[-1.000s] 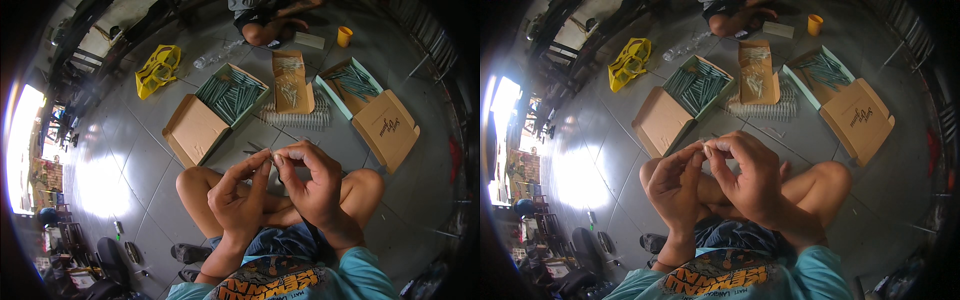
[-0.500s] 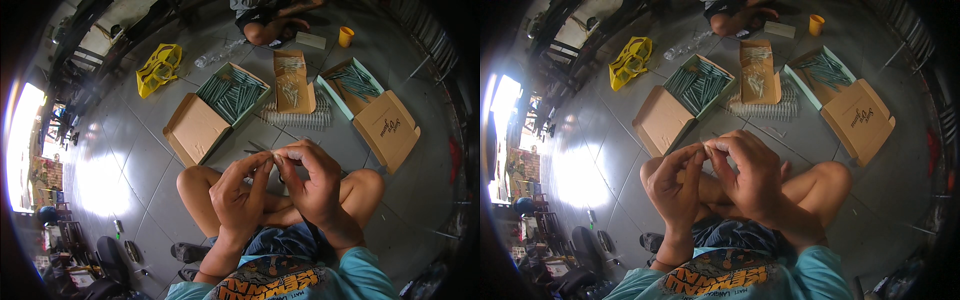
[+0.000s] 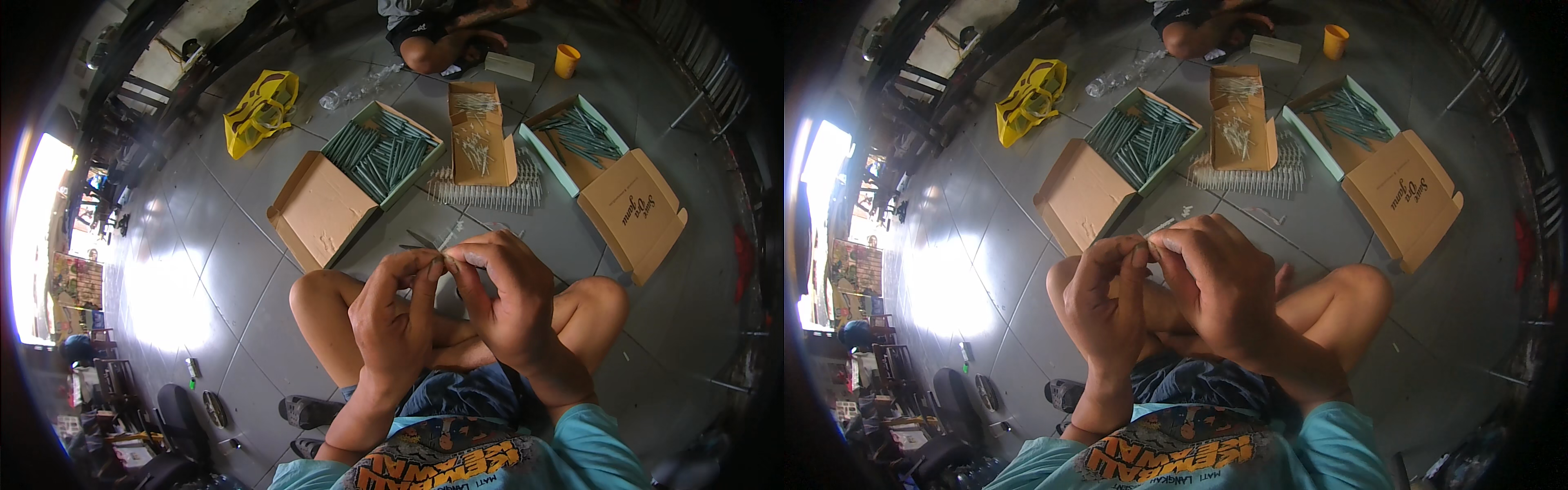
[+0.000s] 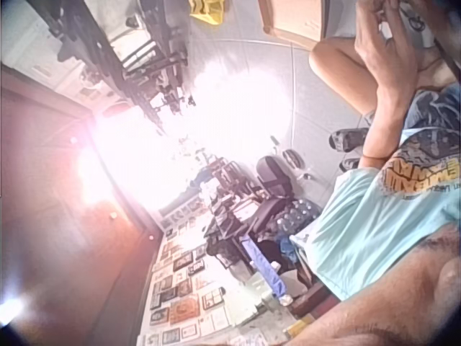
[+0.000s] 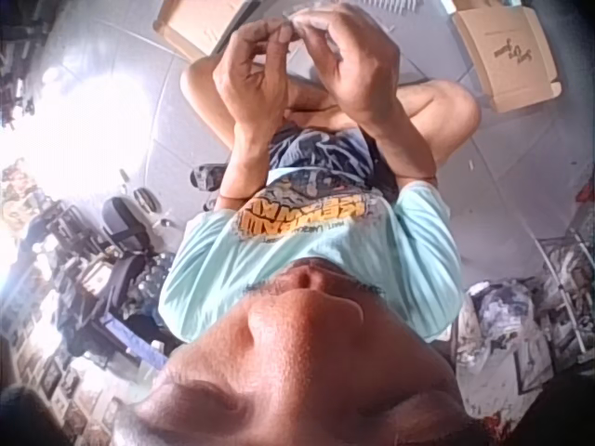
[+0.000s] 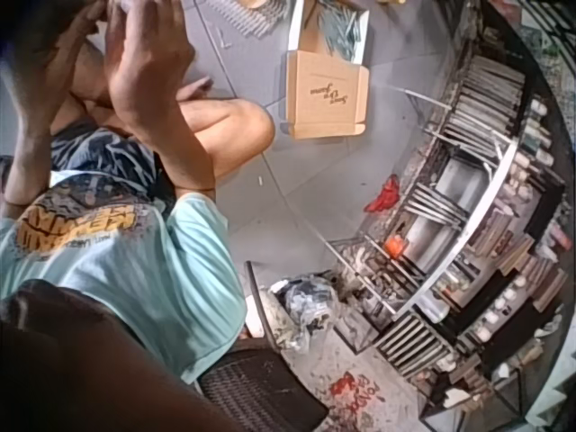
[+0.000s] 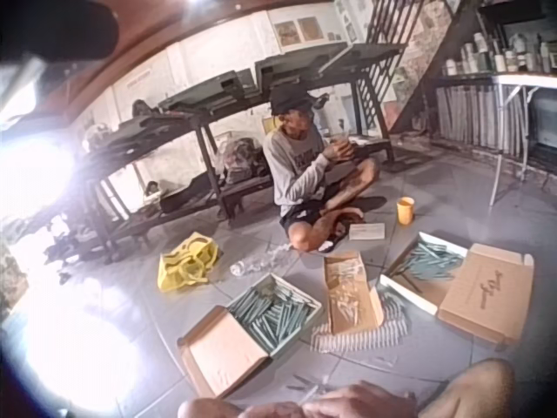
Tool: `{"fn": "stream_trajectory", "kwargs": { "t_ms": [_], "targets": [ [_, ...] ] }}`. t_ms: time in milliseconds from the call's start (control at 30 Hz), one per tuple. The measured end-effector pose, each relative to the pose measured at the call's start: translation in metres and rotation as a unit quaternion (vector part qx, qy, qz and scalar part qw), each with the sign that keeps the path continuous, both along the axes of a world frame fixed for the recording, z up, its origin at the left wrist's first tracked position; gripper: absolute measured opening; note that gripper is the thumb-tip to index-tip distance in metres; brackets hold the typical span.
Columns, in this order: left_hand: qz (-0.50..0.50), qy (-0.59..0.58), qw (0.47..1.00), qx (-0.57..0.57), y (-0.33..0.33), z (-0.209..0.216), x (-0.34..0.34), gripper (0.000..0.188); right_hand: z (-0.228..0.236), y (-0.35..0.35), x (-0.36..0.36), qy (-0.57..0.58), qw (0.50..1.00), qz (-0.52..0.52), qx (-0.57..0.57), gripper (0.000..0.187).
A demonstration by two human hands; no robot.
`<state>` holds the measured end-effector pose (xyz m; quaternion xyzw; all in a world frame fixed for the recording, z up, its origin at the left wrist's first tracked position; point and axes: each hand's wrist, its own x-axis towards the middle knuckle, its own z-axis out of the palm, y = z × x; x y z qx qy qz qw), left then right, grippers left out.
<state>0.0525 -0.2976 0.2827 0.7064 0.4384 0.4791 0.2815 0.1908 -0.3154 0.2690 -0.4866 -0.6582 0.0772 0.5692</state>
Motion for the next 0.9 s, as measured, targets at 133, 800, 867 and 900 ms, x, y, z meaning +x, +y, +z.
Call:
{"fn": "stream_trajectory", "kwargs": {
  "t_ms": [133,800,867,900],
  "targets": [
    [-0.007,0.006,1.0,0.023,0.0,-0.001,0.0,0.009,0.0,0.001,-0.002,0.001,1.0,-0.006,0.004,0.017],
    [0.02,-0.057,0.998,-0.035,-0.001,-0.004,0.003,0.01,-0.003,0.0,-0.001,0.056,0.998,0.003,-0.027,0.018],
    [0.022,-0.052,0.998,-0.036,-0.001,-0.006,0.003,0.01,-0.003,0.0,-0.001,0.052,0.998,0.003,-0.025,0.017],
    [0.024,-0.046,0.998,-0.033,-0.001,-0.005,0.003,0.01,-0.002,0.001,-0.001,0.05,0.999,0.003,-0.022,0.016]
  ]
}}
